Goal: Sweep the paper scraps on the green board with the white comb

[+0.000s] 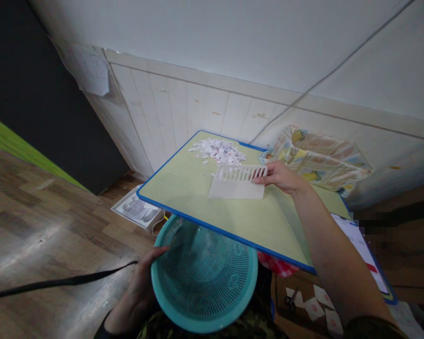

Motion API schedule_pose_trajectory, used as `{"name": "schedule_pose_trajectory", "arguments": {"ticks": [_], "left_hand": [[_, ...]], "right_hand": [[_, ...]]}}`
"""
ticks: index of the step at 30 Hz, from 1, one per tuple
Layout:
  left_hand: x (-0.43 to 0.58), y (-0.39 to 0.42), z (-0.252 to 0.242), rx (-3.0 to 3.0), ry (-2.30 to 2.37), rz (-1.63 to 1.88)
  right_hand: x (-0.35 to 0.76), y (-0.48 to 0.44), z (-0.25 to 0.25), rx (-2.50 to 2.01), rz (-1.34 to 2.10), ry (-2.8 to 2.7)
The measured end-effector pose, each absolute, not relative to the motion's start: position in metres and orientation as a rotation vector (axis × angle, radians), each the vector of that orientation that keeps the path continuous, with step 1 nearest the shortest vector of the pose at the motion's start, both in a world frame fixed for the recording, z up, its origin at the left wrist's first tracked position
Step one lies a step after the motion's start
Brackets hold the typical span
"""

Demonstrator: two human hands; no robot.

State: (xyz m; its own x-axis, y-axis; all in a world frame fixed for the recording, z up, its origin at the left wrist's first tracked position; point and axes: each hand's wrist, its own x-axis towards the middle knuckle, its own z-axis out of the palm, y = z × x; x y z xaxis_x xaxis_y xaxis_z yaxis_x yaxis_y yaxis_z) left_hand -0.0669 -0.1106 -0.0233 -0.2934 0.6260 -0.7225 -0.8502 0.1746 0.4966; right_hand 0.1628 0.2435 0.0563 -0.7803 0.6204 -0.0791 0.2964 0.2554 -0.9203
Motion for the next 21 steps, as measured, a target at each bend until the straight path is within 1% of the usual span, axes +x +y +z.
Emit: {"name": "schedule_pose_trajectory", "arguments": {"ticks": [3, 9, 13, 21], "left_hand": [[-0.067, -0.111, -0.024, -0.252, 1.148, 1.458], [-0.064, -0.107, -0.015, -0.247, 1.179, 1.47], [-0.064, -0.108, -0.014, -0.246, 1.155, 1.482], [-0.064, -0.109, -0.017, -0.263, 1.173, 1.433]], "right_hand": [[0.163, 0.241, 0.059, -0.833, 1.554, -2.283], [0.165, 0.237, 0.069, -0.834, 1.488, -2.322], [0.164, 0.234, 0.069, -0.786, 1.527, -2.415], [0.162, 0.233, 0.066, -0.796, 1.55, -2.366]]}}
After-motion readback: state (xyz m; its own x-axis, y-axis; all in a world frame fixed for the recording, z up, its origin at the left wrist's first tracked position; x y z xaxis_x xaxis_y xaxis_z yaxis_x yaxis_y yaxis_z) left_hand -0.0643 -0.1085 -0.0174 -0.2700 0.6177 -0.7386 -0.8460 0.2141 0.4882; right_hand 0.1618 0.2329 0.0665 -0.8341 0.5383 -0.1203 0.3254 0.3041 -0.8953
